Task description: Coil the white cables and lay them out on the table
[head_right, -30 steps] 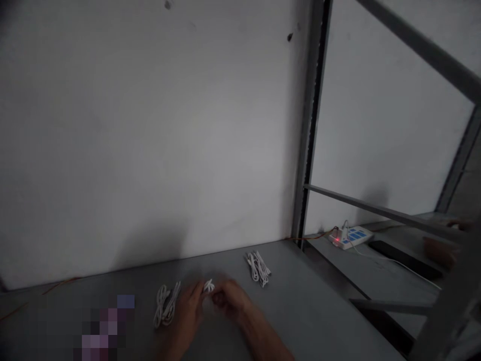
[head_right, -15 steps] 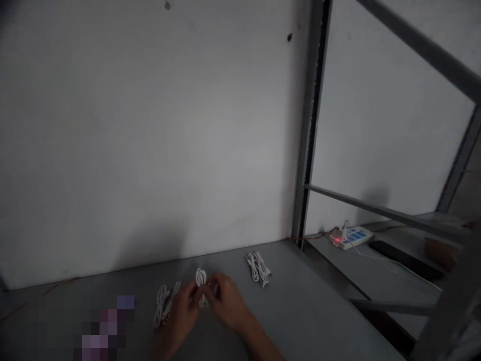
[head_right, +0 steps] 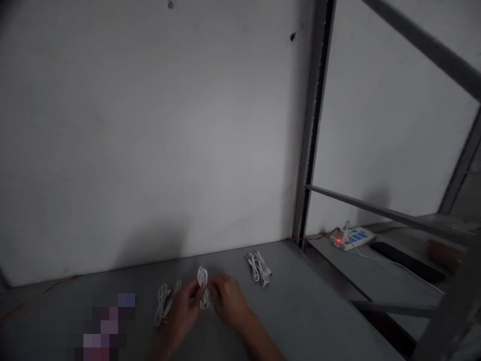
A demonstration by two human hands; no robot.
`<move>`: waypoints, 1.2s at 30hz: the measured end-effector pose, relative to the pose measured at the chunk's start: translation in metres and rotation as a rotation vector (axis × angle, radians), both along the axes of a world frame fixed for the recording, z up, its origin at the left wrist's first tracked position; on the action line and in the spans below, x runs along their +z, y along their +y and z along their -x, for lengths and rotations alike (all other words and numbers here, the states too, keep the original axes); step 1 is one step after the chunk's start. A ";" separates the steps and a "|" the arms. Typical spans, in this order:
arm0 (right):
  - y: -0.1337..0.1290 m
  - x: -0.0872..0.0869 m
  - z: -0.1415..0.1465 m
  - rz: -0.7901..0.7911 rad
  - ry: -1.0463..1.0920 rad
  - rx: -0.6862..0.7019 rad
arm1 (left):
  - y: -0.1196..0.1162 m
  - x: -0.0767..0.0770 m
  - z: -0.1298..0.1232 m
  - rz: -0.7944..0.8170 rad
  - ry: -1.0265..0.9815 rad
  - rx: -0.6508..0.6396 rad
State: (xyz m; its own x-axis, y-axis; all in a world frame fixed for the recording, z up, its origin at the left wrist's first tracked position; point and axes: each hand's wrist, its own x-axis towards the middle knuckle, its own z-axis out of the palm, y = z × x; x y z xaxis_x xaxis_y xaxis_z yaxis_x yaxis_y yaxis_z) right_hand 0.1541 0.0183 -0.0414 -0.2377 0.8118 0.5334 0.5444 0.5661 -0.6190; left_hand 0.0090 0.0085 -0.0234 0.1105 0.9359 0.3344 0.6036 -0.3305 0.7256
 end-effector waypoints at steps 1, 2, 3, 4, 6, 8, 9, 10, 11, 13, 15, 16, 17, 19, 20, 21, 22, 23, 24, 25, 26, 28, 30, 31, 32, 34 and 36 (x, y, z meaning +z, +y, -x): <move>0.000 -0.001 0.001 0.024 0.035 -0.013 | 0.000 0.000 0.000 -0.008 -0.001 0.001; 0.001 -0.002 0.003 0.063 0.091 -0.020 | 0.001 -0.001 0.001 -0.022 0.000 0.006; 0.002 -0.003 0.004 0.123 0.169 -0.019 | 0.002 -0.002 0.001 -0.041 0.002 0.012; 0.003 -0.004 0.006 0.211 0.263 -0.011 | 0.002 -0.003 0.001 -0.068 0.005 0.018; 0.004 -0.004 0.010 0.439 0.487 0.029 | 0.004 -0.006 0.001 -0.130 0.012 0.014; 0.005 -0.003 0.012 0.689 0.732 0.108 | 0.004 -0.010 0.001 -0.182 0.029 0.003; 0.005 -0.002 0.013 0.811 0.845 0.147 | 0.004 -0.012 0.001 -0.204 0.041 0.003; 0.005 -0.001 0.013 0.923 0.941 0.182 | 0.004 -0.014 0.001 -0.225 0.055 0.008; 0.006 0.000 0.013 1.020 1.012 0.209 | 0.004 -0.016 0.001 -0.241 0.068 0.011; 0.006 0.001 0.012 1.130 1.062 0.224 | 0.005 -0.018 0.000 -0.251 0.081 0.012; 0.006 0.001 0.012 1.059 0.982 0.213 | 0.005 -0.018 0.000 -0.231 0.070 0.008; 0.006 0.001 0.013 0.977 0.898 0.210 | 0.005 -0.016 0.000 -0.217 0.059 0.011; 0.005 0.001 0.013 0.880 0.801 0.203 | 0.004 -0.014 0.000 -0.204 0.049 0.014; 0.002 0.001 0.013 0.662 0.616 0.158 | 0.003 -0.009 0.001 -0.183 0.038 0.017; 0.000 0.002 0.013 0.548 0.553 0.120 | 0.003 -0.007 0.001 -0.172 0.035 0.016; -0.001 0.002 0.013 0.443 0.513 0.083 | 0.002 -0.005 0.001 -0.161 0.030 0.017; -0.003 0.003 0.013 0.349 0.487 0.050 | 0.002 -0.003 0.001 -0.148 0.021 0.018; -0.004 0.003 0.012 0.271 0.461 0.029 | 0.002 -0.002 0.001 -0.133 0.011 0.019; -0.004 0.003 0.012 0.216 0.428 0.023 | 0.001 -0.001 0.001 -0.117 -0.002 0.023; -0.004 0.002 0.011 0.177 0.393 0.021 | 0.001 -0.001 0.002 -0.101 -0.016 0.025; -0.004 0.002 0.010 0.146 0.352 0.019 | 0.001 -0.001 0.002 -0.087 -0.029 0.027; -0.002 0.000 0.009 0.095 0.281 -0.004 | 0.001 -0.001 0.002 -0.069 -0.051 0.030; 0.000 -0.002 0.007 0.070 0.243 -0.029 | 0.002 -0.002 0.002 -0.060 -0.067 0.020; 0.000 -0.003 0.006 0.059 0.224 -0.038 | 0.002 -0.002 0.002 -0.055 -0.069 0.017; 0.000 -0.003 0.006 0.042 0.208 -0.044 | 0.002 -0.002 0.002 -0.049 -0.070 0.015; 0.001 -0.004 0.004 0.008 0.177 -0.024 | 0.002 -0.002 0.001 -0.037 -0.077 0.011; 0.001 -0.005 0.004 -0.024 0.155 -0.018 | 0.002 -0.003 0.000 -0.030 -0.083 0.005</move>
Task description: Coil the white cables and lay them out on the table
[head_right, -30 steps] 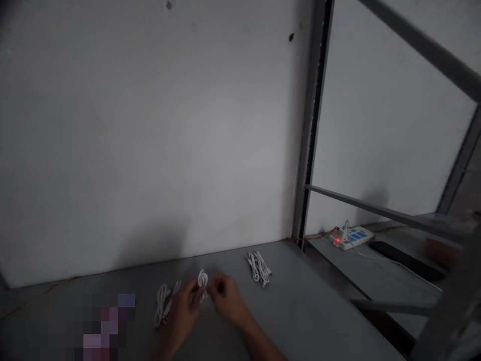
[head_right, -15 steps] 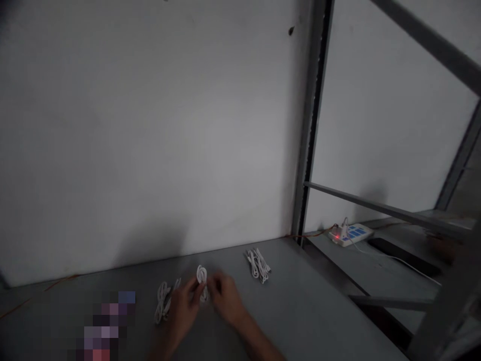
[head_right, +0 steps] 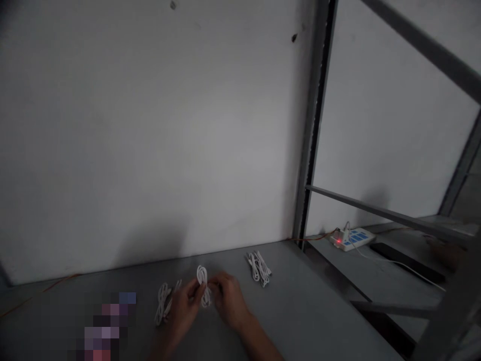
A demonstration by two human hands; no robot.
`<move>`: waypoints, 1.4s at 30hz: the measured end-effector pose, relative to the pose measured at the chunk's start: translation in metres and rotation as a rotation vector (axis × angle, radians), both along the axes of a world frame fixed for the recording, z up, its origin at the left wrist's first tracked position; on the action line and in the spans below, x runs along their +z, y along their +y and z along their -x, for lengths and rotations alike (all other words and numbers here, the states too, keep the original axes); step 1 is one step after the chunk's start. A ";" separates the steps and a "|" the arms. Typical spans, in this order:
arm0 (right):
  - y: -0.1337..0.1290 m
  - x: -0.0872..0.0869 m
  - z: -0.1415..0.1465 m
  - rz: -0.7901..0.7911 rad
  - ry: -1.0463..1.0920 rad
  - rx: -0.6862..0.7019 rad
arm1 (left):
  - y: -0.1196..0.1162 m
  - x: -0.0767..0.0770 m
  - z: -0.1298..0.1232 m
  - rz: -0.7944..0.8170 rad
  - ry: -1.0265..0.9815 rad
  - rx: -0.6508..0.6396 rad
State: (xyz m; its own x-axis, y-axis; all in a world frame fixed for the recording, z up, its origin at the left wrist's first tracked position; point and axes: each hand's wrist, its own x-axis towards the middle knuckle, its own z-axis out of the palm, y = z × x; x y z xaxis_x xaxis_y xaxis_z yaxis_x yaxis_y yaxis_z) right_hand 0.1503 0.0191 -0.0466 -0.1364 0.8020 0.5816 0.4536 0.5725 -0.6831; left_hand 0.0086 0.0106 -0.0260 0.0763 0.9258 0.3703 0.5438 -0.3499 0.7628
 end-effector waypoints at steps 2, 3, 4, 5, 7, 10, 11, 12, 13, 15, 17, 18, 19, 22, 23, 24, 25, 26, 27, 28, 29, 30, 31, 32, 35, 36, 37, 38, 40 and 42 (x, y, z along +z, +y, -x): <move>0.000 -0.002 0.000 -0.031 -0.024 -0.016 | 0.000 0.000 0.000 0.000 0.000 -0.010; 0.001 -0.003 0.000 -0.044 -0.036 -0.027 | 0.001 -0.001 -0.001 0.001 0.003 -0.016; 0.001 -0.004 0.000 -0.048 -0.043 -0.038 | 0.001 -0.002 -0.001 0.001 0.010 -0.024; 0.002 -0.004 0.000 -0.041 -0.041 -0.052 | 0.001 -0.003 0.000 0.000 0.021 -0.032; 0.003 -0.005 0.001 0.016 -0.005 -0.079 | 0.002 -0.005 0.000 -0.023 0.060 -0.037; 0.005 -0.005 0.003 0.168 0.127 -0.071 | 0.004 -0.011 0.001 -0.127 0.117 -0.014; 0.006 -0.004 0.004 0.226 0.184 -0.053 | 0.005 -0.013 0.002 -0.170 0.125 -0.016; 0.007 -0.004 0.005 0.294 0.245 -0.031 | 0.006 -0.015 0.003 -0.210 0.130 -0.017; 0.007 -0.003 0.006 0.374 0.310 -0.009 | 0.007 -0.017 0.003 -0.246 0.137 -0.019; 0.008 -0.002 0.008 0.560 0.444 0.045 | 0.008 -0.019 0.005 -0.304 0.164 -0.017; 0.007 -0.002 0.009 0.758 0.611 0.122 | 0.008 -0.020 0.006 -0.355 0.199 -0.017; 0.007 -0.001 0.010 0.847 0.695 0.163 | 0.007 -0.020 0.006 -0.373 0.212 -0.029; 0.006 -0.001 0.010 0.920 0.768 0.197 | 0.006 -0.019 0.005 -0.382 0.219 -0.045; 0.006 -0.001 0.011 1.016 0.864 0.228 | 0.003 -0.016 0.003 -0.346 0.211 -0.050; 0.006 -0.001 0.011 0.983 0.843 0.220 | 0.002 -0.015 0.002 -0.312 0.196 -0.034; 0.007 -0.001 0.011 0.929 0.806 0.212 | 0.002 -0.014 0.001 -0.277 0.175 -0.019; 0.007 -0.001 0.011 0.868 0.752 0.211 | 0.002 -0.013 0.000 -0.244 0.150 -0.008; 0.008 -0.001 0.011 0.809 0.689 0.218 | 0.003 -0.012 0.000 -0.217 0.122 -0.003; 0.008 -0.001 0.012 0.755 0.629 0.226 | 0.003 -0.011 0.000 -0.198 0.097 -0.004; 0.007 -0.001 0.012 0.710 0.584 0.232 | 0.003 -0.009 0.000 -0.184 0.080 -0.003; 0.006 -0.001 0.012 0.664 0.552 0.228 | 0.003 -0.007 0.000 -0.171 0.070 0.006; 0.005 0.000 0.011 0.613 0.527 0.212 | 0.002 -0.005 0.000 -0.156 0.065 0.017; 0.003 0.001 0.011 0.558 0.503 0.192 | 0.002 -0.003 0.001 -0.139 0.062 0.030; 0.002 0.001 0.011 0.505 0.476 0.171 | 0.002 -0.001 0.001 -0.118 0.059 0.039; -0.003 0.004 0.008 0.326 0.329 0.133 | 0.001 0.004 0.003 -0.065 0.018 0.066; -0.004 0.005 0.007 0.258 0.269 0.116 | 0.002 0.005 0.004 -0.048 -0.003 0.071; -0.005 0.005 0.006 0.192 0.212 0.090 | 0.002 0.006 0.004 -0.035 -0.025 0.071; -0.005 0.006 0.005 0.134 0.160 0.060 | 0.002 0.006 0.005 -0.024 -0.040 0.064; -0.004 0.006 0.003 0.065 0.084 0.009 | 0.003 0.005 0.005 -0.013 -0.047 0.043; -0.004 0.005 0.001 0.033 0.026 -0.016 | 0.003 0.004 0.005 -0.011 -0.040 0.035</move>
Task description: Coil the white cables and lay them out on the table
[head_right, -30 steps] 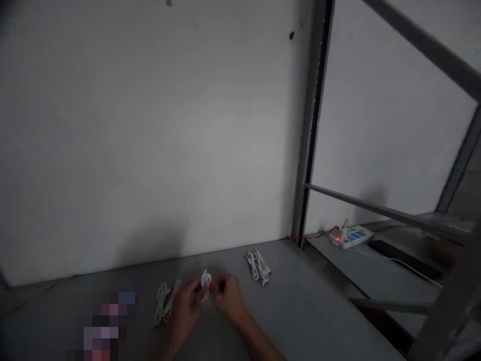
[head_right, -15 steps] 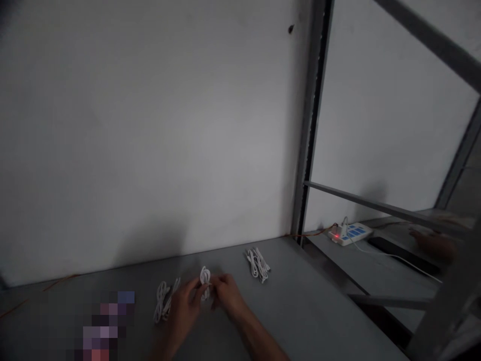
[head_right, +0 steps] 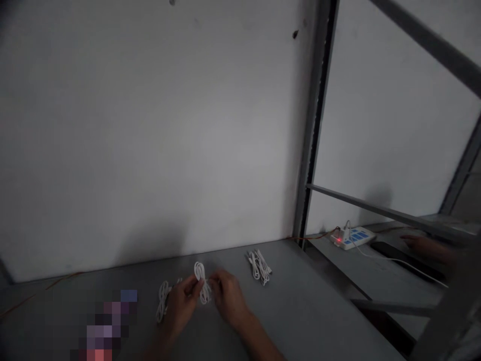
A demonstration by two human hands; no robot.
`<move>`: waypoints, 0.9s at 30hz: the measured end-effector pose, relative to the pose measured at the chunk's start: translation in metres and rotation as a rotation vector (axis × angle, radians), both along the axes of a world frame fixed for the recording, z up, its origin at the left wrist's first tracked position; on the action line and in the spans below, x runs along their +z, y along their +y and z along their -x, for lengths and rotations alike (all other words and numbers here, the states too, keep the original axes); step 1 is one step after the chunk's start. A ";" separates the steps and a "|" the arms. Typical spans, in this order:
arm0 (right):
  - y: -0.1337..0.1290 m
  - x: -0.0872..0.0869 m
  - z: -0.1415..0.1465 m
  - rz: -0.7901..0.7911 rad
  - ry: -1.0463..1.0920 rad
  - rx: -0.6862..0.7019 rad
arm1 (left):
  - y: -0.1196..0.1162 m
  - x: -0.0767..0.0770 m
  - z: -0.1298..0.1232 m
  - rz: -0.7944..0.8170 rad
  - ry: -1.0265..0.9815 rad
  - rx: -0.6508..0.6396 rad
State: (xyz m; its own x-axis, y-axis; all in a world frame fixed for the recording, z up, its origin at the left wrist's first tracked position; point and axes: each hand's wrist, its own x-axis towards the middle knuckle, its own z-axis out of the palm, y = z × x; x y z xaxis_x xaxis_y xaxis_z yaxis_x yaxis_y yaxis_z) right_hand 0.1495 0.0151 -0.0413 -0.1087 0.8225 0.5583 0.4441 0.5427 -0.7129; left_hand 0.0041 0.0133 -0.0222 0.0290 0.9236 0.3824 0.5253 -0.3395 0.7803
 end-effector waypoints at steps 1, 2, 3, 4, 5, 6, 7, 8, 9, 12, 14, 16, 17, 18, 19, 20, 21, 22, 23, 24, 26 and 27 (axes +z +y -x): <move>0.000 0.000 -0.001 -0.014 -0.026 -0.006 | 0.000 -0.001 0.000 0.001 0.006 0.003; -0.001 0.000 -0.001 -0.027 -0.049 -0.009 | 0.000 -0.001 -0.001 0.003 0.009 0.005; -0.001 0.000 -0.001 -0.035 -0.062 -0.012 | -0.001 -0.002 -0.001 0.004 0.013 0.004; -0.001 -0.001 -0.001 -0.031 -0.062 -0.018 | -0.001 -0.002 -0.002 0.001 0.021 0.004; -0.001 -0.002 0.001 -0.012 -0.045 -0.025 | -0.001 -0.003 -0.001 -0.009 0.031 0.003; 0.000 -0.003 0.002 0.024 -0.009 -0.030 | 0.000 -0.003 -0.001 -0.026 0.041 0.006; 0.001 -0.004 0.004 0.082 0.049 -0.027 | 0.000 -0.004 -0.001 -0.048 0.050 0.012; 0.002 -0.005 0.006 0.163 0.128 -0.016 | 0.001 -0.005 0.000 -0.073 0.060 0.020; 0.004 -0.006 0.007 0.267 0.227 0.005 | 0.001 -0.006 0.001 -0.093 0.070 0.024; 0.008 -0.008 0.009 0.642 0.582 0.137 | 0.004 -0.012 0.002 -0.144 0.093 0.003; 0.010 -0.007 0.006 0.858 0.748 0.238 | 0.005 -0.015 0.002 -0.178 0.113 -0.010; 0.012 -0.005 0.003 0.964 0.787 0.313 | 0.005 -0.017 0.002 -0.194 0.130 -0.010; 0.012 -0.004 0.002 0.958 0.765 0.319 | 0.004 -0.017 0.001 -0.187 0.135 -0.011; 0.012 -0.003 0.001 0.915 0.721 0.308 | 0.004 -0.016 0.001 -0.174 0.134 -0.009; 0.012 -0.003 0.001 0.839 0.661 0.286 | 0.003 -0.014 0.001 -0.157 0.129 -0.007; 0.011 -0.003 0.001 0.743 0.599 0.252 | 0.002 -0.012 0.000 -0.140 0.124 -0.003; 0.011 -0.004 0.002 0.644 0.544 0.213 | 0.001 -0.010 0.000 -0.120 0.119 -0.001; 0.011 -0.004 0.002 0.555 0.500 0.178 | 0.001 -0.007 0.000 -0.101 0.114 0.000; 0.010 -0.005 0.003 0.484 0.466 0.152 | 0.000 -0.005 0.000 -0.083 0.104 0.000; 0.009 -0.005 0.004 0.428 0.434 0.132 | 0.000 -0.004 0.000 -0.065 0.089 -0.004; 0.008 -0.005 0.003 0.323 0.348 0.087 | 0.001 -0.003 0.001 -0.031 0.048 -0.006; 0.007 -0.005 0.003 0.263 0.282 0.066 | 0.002 -0.003 0.001 -0.015 0.022 -0.014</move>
State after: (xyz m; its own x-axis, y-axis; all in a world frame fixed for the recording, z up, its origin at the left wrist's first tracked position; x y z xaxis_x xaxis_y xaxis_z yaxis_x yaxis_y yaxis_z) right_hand 0.1470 0.0218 -0.0460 -0.0384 0.9380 0.3444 0.1814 0.3455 -0.9207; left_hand 0.0032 0.0149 -0.0250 0.0499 0.9171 0.3955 0.5373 -0.3585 0.7634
